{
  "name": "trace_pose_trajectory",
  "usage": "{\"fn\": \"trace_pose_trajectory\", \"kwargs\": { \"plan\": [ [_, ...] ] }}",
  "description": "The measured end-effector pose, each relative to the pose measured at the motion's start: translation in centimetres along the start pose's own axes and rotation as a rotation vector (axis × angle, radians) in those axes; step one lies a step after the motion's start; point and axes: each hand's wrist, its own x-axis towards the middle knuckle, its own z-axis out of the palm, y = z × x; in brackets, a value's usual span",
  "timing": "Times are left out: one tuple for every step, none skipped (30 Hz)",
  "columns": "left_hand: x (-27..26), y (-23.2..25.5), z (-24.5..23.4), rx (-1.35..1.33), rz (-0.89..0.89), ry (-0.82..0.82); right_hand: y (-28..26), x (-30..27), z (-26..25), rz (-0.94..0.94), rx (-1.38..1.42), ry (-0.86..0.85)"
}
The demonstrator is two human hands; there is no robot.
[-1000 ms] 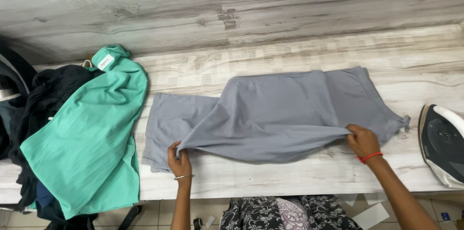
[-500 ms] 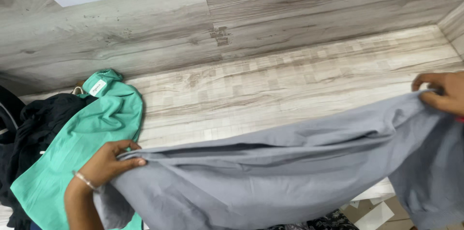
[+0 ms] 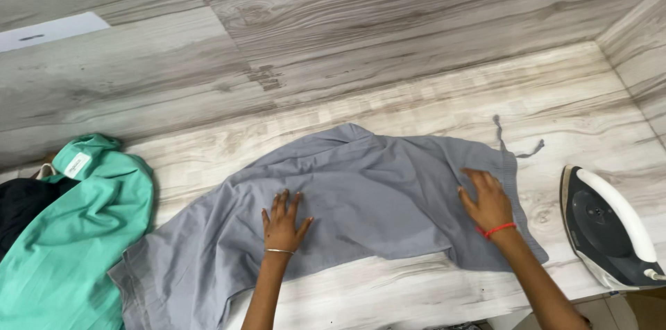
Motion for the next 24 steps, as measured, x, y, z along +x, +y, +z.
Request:
{"fn": "trace_pose_trajectory", "kwargs": {
  "plan": [
    [0.1,1.3,0.7,-0.048,0.014,0.001,1.4,-1.3,1.4,0.048,-0.018,-0.016],
    [0.0,2.2,1.1,-0.033,0.015,-0.005,3.0,-2.4,2.7,0.096,-0.036,-0.033],
    [0.0,3.0,1.5,-0.020,0.017,-0.007,4.9,-2.5,3.9,0.140,-0.055,-0.046],
    [0.0,3.7,1.9,-0.007,0.018,-0.008,7.0,-2.2,4.9,0.166,-0.083,-0.077],
    [-0.2,4.1,2.4,-0.009,0.044,0.036,9.2,-1.7,5.5,0.189,-0.112,-0.108],
    [-0.6,4.2,2.7,-0.010,0.070,0.080,11.4,-1.1,6.0,0.213,-0.142,-0.140],
    [-1.1,4.3,3.1,-0.010,0.091,0.126,13.6,0.2,6.4,0.209,-0.140,-0.149],
    [-1.7,4.6,3.6,-0.001,0.100,0.133,15.7,2.1,6.6,0.206,-0.138,-0.157],
    [-2.4,4.7,4.0,0.012,0.104,0.142,17.4,4.6,6.7,0.196,-0.134,-0.167],
    [-2.9,5.0,4.3,0.024,0.108,0.152,19.0,7.5,6.0,0.179,-0.127,-0.184],
    [-3.5,5.5,4.8,0.031,0.138,0.154,20.0,10.2,5.5,0.161,-0.119,-0.205],
    [-4.2,6.5,5.3,0.038,0.168,0.157,20.6,12.9,5.0,0.216,-0.150,-0.239],
    [-4.8,7.6,5.7,0.044,0.199,0.158,21.1,15.1,4.5,0.273,-0.183,-0.272],
    [-5.4,9.0,6.0,0.043,0.204,0.158,20.8,16.8,4.7,0.299,-0.229,-0.256],
    [-5.7,10.6,6.3,0.043,0.209,0.162,20.3,18.5,4.9,0.324,-0.275,-0.236],
    [-5.9,11.9,6.2,0.042,0.215,0.165,19.8,19.7,5.1,0.348,-0.320,-0.215],
    [-5.9,12.9,5.9,0.013,0.195,0.163,19.0,19.5,6.0,0.196,-0.214,-0.100],
    [-6.0,13.7,5.5,-0.016,0.175,0.162,17.4,18.7,7.6,0.047,-0.106,0.017],
    [-6.0,14.5,4.9,-0.047,0.156,0.158,15.6,17.4,9.0,-0.020,-0.098,-0.030],
    [-5.5,15.0,4.4,-0.065,0.087,0.074,13.5,15.8,10.1,-0.087,-0.090,-0.077],
    [-4.5,15.2,3.9,-0.081,0.022,-0.012,11.6,14.0,10.9,-0.101,-0.141,-0.124],
    [-3.3,15.4,3.4,-0.096,-0.043,-0.098,10.6,12.4,11.1,-0.114,-0.191,-0.171],
    [-1.6,15.6,2.9,-0.158,-0.002,0.019,10.3,11.2,10.7,-0.104,-0.211,-0.161],
    [0.4,15.8,2.5,-0.219,0.037,0.138,10.3,10.2,10.3,-0.095,-0.231,-0.151]
  ]
}}
